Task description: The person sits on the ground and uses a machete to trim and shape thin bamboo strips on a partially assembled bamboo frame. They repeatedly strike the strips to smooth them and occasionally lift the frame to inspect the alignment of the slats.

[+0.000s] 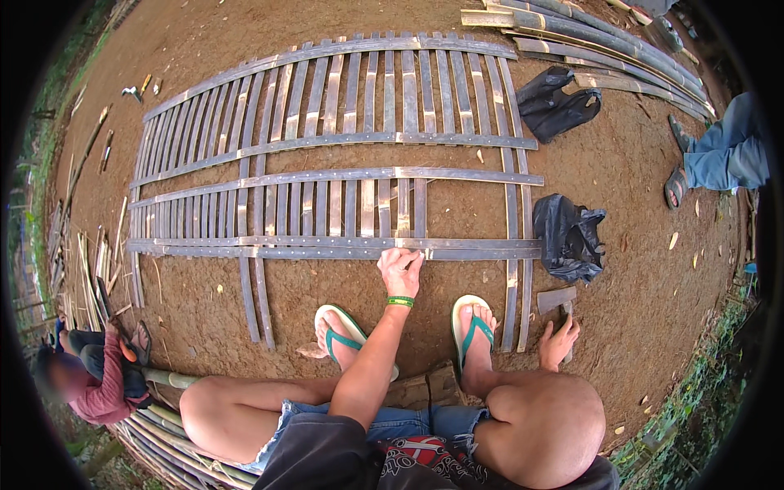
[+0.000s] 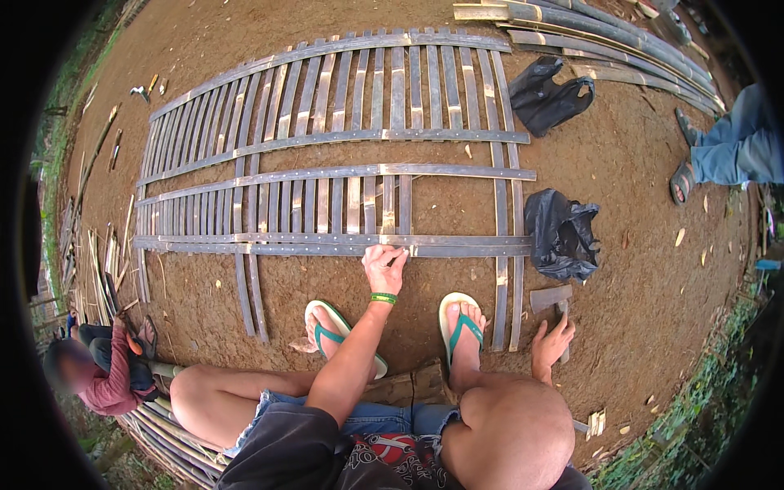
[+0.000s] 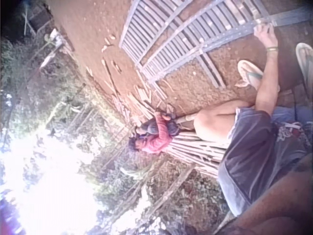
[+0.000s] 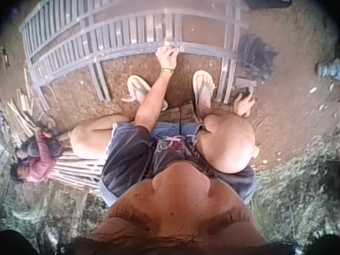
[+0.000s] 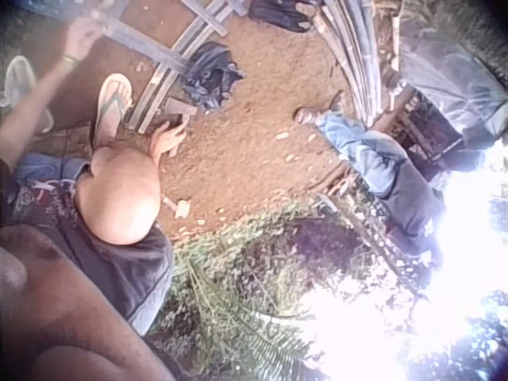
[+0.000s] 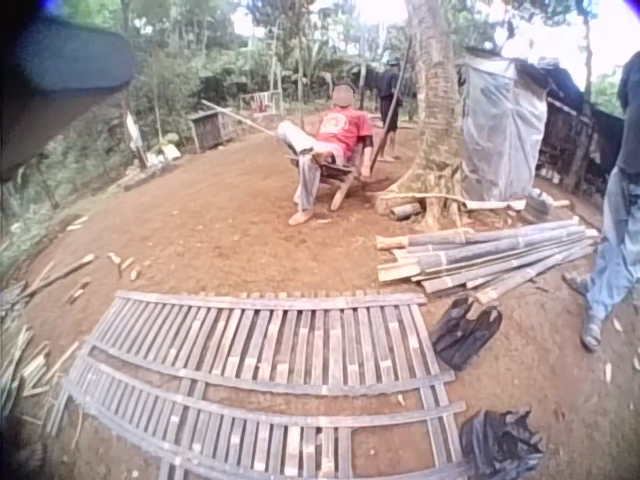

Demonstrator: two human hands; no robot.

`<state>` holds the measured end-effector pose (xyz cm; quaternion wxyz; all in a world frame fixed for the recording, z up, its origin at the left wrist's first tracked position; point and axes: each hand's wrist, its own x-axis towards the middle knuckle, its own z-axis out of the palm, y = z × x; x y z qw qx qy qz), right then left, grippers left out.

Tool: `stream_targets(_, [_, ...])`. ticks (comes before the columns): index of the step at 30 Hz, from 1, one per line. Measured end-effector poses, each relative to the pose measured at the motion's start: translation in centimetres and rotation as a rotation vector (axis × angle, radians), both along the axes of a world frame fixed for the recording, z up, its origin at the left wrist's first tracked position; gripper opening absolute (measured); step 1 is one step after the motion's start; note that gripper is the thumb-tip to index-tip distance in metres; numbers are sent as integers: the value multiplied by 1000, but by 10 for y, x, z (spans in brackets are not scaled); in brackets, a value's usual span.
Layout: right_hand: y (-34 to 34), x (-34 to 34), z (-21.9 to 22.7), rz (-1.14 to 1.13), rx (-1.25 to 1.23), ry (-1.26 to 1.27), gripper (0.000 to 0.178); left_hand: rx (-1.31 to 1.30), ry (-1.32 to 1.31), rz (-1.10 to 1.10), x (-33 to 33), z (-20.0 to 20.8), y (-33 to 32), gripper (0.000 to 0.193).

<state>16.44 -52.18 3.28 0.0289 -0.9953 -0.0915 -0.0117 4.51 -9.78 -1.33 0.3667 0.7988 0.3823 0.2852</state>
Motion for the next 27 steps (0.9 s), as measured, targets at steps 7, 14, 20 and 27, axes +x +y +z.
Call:
stream_targets(7, [-37, 37, -15, -3, -87, 46, 50, 10, -30, -15, 6, -3, -2, 9])
stream_targets(14, [-17, 11, 21, 400, 231, -19, 35, 28, -21, -9, 2, -5, -1, 9])
stream_targets(20, [141, -3, 84, 484, 502, 625, 44, -13, -16, 7, 1, -6, -3, 9])
stream_targets(27, [267, 20, 66, 692, 405, 824, 50, 49, 11, -13, 2, -6, -1, 12])
